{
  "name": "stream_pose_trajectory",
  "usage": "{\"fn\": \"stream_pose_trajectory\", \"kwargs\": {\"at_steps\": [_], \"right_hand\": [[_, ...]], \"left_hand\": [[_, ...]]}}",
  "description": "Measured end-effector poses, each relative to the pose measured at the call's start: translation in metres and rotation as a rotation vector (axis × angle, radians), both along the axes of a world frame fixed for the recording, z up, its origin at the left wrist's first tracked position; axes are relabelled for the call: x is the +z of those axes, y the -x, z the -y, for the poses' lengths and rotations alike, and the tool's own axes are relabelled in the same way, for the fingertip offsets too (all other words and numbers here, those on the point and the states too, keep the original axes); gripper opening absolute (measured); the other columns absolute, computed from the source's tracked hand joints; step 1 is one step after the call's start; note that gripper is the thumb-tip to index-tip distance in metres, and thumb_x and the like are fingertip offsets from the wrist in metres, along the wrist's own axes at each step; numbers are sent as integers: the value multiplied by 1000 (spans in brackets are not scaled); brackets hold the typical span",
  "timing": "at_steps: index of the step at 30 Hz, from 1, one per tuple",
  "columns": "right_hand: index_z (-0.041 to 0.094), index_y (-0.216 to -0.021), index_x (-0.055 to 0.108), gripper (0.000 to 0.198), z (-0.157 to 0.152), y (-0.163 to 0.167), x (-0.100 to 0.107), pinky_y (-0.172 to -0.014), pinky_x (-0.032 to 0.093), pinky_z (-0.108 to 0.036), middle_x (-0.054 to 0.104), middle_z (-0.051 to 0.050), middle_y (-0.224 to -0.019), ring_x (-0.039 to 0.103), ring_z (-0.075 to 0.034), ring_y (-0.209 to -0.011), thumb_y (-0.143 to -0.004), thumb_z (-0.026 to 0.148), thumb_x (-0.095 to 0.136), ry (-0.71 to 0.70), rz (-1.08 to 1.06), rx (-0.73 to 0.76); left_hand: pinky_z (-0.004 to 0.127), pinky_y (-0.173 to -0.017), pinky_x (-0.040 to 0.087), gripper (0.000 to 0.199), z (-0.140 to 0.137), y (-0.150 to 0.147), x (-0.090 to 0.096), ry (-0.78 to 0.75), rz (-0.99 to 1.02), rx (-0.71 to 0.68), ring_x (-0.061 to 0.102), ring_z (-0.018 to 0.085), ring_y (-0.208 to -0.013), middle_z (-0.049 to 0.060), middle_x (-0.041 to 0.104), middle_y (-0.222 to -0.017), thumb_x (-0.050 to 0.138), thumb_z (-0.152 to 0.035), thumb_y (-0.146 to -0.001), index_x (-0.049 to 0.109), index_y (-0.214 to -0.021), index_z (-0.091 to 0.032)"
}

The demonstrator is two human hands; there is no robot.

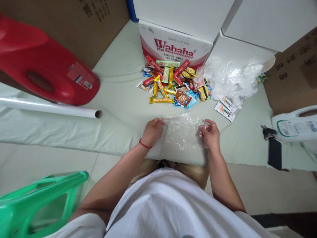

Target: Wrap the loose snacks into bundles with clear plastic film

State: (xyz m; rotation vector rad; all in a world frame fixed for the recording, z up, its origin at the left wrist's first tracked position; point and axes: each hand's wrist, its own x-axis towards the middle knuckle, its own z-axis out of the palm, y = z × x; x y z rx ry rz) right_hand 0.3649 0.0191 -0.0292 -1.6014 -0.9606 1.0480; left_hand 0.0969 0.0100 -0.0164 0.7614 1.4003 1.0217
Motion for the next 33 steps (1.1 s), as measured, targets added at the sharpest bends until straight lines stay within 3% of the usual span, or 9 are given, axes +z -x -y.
{"fn": "stream_pose_trajectory", "kwargs": {"at_steps": [6, 9, 12, 14, 16, 18, 21, 28, 33], "right_hand": [[18, -101, 66, 53, -5, -42, 8, -45, 41, -23, 59, 7, -68, 53, -11, -51, -59, 42, 88, 104, -11, 86], [17, -103, 69, 47, 0, -53, 6, -47, 40, -24, 58, 7, -64, 51, -11, -50, -64, 39, 83, 158, 124, 217], [17, -110, 71, 45, 6, -56, 7, -51, 43, -26, 62, 6, -69, 52, -11, -52, -69, 33, 77, 138, 179, 292], [17, -112, 71, 44, 7, -55, 9, -52, 42, -26, 62, 5, -73, 52, -11, -53, -70, 32, 73, 120, 185, 309], [17, -115, 71, 46, 6, -54, 11, -52, 40, -25, 62, 4, -75, 50, -11, -53, -72, 33, 71, 113, 214, 311], [18, -116, 72, 47, 3, -53, 12, -53, 39, -25, 62, 4, -76, 49, -11, -57, -72, 35, 70, 98, 296, 295], [18, -116, 75, 46, -1, -55, 10, -58, 40, -25, 62, 2, -77, 50, -12, -63, -75, 38, 70, 76, 441, 260], [18, -118, 74, 49, -3, -70, -3, -62, 45, -28, 63, 1, -80, 53, -14, -66, -77, 47, 73, 130, 500, 237], [20, -135, 65, 68, 2, -93, 16, -75, 58, -38, 69, -9, -113, 65, -20, -84, -74, 45, 81, 34, 523, 323]], "left_hand": [[28, -56, 25, 24, 3, 22, -3, -128, -492, -33, 41, 16, -55, -1, 48, -52, 67, -28, -85, 59, -63, -22], [30, -63, 34, 4, 10, 16, -4, -185, -703, -33, 51, 21, -61, 1, 58, -64, 67, -26, -84, 69, -84, -23], [39, -83, 48, 28, 18, 6, -6, -366, -867, 74, 65, 29, -92, 12, 68, -102, 66, -25, -84, 70, -111, -20], [46, -101, 47, 29, 22, 1, -7, -539, -879, 113, 64, 33, -114, 16, 68, -118, 66, -25, -86, 69, -115, -20], [48, -111, 44, 20, 25, -3, -7, -702, -806, -62, 64, 31, -122, 14, 72, -115, 65, -27, -92, 70, -111, -23], [48, -115, 42, 13, 27, -4, -7, -816, -698, -373, 65, 28, -124, 10, 76, -113, 64, -27, -95, 72, -106, -28], [48, -119, 40, 20, 28, -5, -9, -873, -621, -673, 64, 25, -130, 8, 77, -121, 59, -22, -99, 75, -106, -32], [53, -129, 33, 42, 39, 0, -28, -940, -641, -789, 59, 24, -142, 5, 75, -134, 56, -15, -99, 73, -127, -42], [61, -132, 26, 41, 39, 2, -40, -1098, -715, -805, 51, 25, -151, 5, 67, -149, 56, -12, -99, 72, -127, -37]]}}
